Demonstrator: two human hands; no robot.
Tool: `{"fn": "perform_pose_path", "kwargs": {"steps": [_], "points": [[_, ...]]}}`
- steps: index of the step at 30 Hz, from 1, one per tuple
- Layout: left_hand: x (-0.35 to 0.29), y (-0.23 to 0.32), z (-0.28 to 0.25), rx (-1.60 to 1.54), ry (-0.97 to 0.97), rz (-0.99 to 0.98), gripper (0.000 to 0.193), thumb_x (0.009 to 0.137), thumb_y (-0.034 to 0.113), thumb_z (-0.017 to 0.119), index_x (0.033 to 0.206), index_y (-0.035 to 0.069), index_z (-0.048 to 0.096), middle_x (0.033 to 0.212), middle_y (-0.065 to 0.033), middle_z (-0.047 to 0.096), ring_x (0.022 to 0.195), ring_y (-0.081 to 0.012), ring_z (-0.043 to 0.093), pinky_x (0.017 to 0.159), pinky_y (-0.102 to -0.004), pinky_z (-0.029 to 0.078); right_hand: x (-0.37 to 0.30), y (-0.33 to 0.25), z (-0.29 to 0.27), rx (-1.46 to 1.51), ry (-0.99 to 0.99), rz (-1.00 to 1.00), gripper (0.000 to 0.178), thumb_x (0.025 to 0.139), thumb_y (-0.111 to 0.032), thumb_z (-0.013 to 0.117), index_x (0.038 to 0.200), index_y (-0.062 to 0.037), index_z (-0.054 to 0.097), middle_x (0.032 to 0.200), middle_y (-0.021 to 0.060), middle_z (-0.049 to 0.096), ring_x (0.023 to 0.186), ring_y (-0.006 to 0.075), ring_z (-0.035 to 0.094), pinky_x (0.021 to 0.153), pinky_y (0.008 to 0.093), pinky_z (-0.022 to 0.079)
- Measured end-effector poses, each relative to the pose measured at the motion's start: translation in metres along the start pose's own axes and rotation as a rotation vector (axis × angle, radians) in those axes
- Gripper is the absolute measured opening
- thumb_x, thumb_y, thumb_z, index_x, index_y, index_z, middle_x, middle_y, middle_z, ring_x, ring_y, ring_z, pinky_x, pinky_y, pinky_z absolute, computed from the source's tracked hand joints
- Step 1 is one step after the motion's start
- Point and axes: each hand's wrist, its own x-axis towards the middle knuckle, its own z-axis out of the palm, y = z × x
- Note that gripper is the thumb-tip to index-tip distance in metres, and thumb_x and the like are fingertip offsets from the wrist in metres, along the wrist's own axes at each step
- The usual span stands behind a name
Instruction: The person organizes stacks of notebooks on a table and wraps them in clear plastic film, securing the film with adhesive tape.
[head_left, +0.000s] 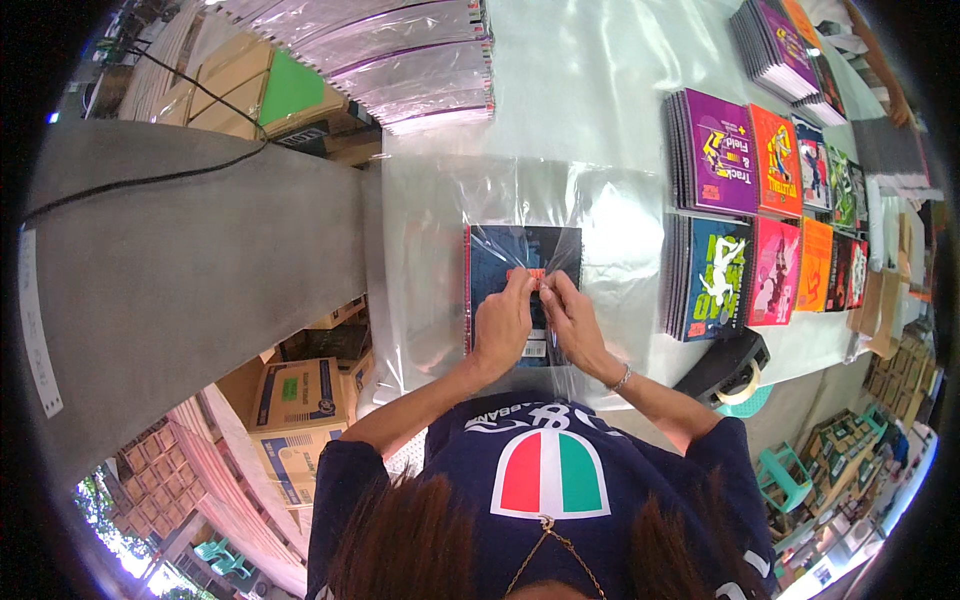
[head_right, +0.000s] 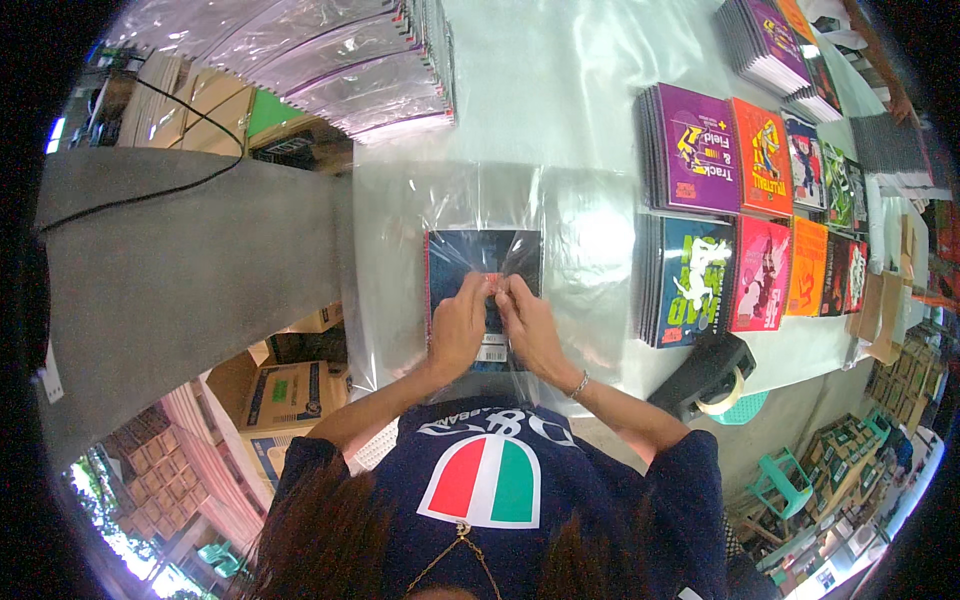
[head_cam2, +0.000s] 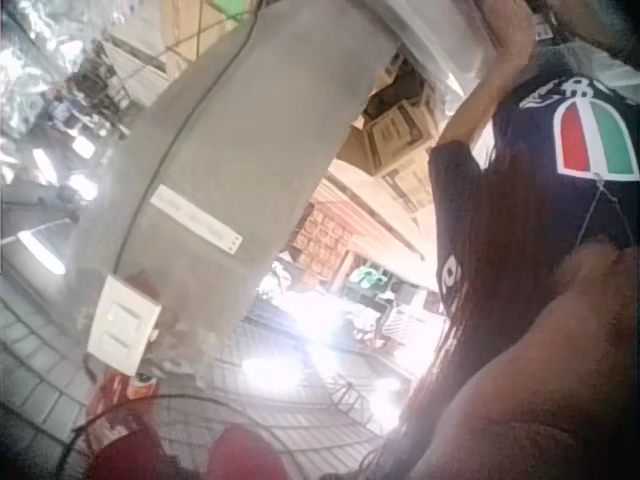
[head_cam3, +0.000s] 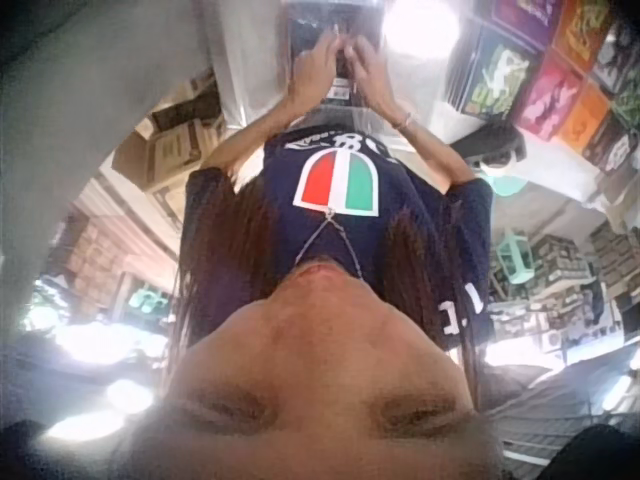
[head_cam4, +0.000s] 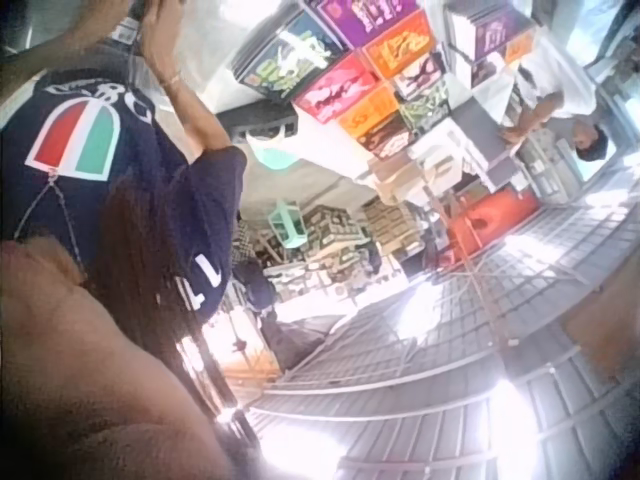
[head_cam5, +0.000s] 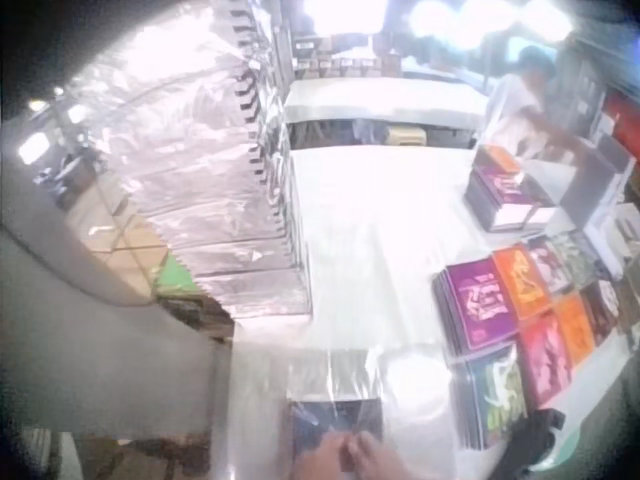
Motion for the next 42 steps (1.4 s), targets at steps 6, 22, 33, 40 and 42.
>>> {"fn": "perform_pose_path", "kwargs": {"steps": [6,22,33,40,42], "points": [[-0.003,0.0,0.008,-0.034,-0.013,-0.049,0.015,0.099,0.022,0.04,0.097,0.008,0.047,0.062,-0.0233,0.057,0.061,-0.0445,0.059,0.048,-0.0542,0.04,-0.004,-0.001,0.013,-0.055,0.118,-0.037,0.021,0.099,-0.021,0.046,0.092,-0.0018,0.047,0.066,0.0197,0.048,0.055,0.0316,0.049,0.053,0.0385,0.038],[0.019,-0.022,-0.077,0.37,-0.46,0.486,0.048,0.075,0.011,0.063,0.122,0.008,0.053,0.125,-0.0132,0.047,0.12,-0.0342,0.044,0.104,-0.0455,0.033,-0.003,0.008,0.024,-0.252,0.251,-0.267,0.018,0.098,-0.021,0.045,0.093,-0.0043,0.047,0.07,0.0219,0.055,0.067,0.0419,0.058,0.057,0.0461,0.042],[0.02,-0.054,-0.076,0.472,-0.367,0.749,0.089,0.075,0.042,0.074,0.145,0.009,0.031,0.153,-0.0129,0.024,0.142,-0.0315,0.022,0.115,-0.0473,0.022,-0.004,0.007,0.003,0.345,-0.017,0.017,0.016,0.099,-0.024,0.049,0.091,-0.009,0.051,0.064,-0.0053,0.042,0.053,0.0029,0.038,0.047,0.0211,0.031],[0.021,-0.057,-0.04,0.506,-0.189,0.779,0.103,0.071,0.065,0.066,0.145,0.003,0.03,0.154,-0.0142,0.023,0.141,-0.0316,0.022,0.114,-0.0507,0.018,-0.006,-0.003,0.004,0.355,0.038,0.004,0.017,0.098,-0.025,0.05,0.087,-0.0118,0.048,0.07,-0.0057,0.041,0.06,0.0028,0.035,0.052,0.0202,0.029],[0.019,-0.052,-0.037,0.532,-0.187,0.719,0.107,0.068,0.067,0.066,0.146,0.004,0.029,0.154,-0.0133,0.022,0.141,-0.0319,0.023,0.114,-0.0511,0.017,-0.009,-0.011,0.009,0.304,0.08,0.037,0.017,0.097,-0.024,0.05,0.086,-0.011,0.048,0.07,-0.0052,0.039,0.061,0.0042,0.035,0.053,0.0205,0.029]]}}
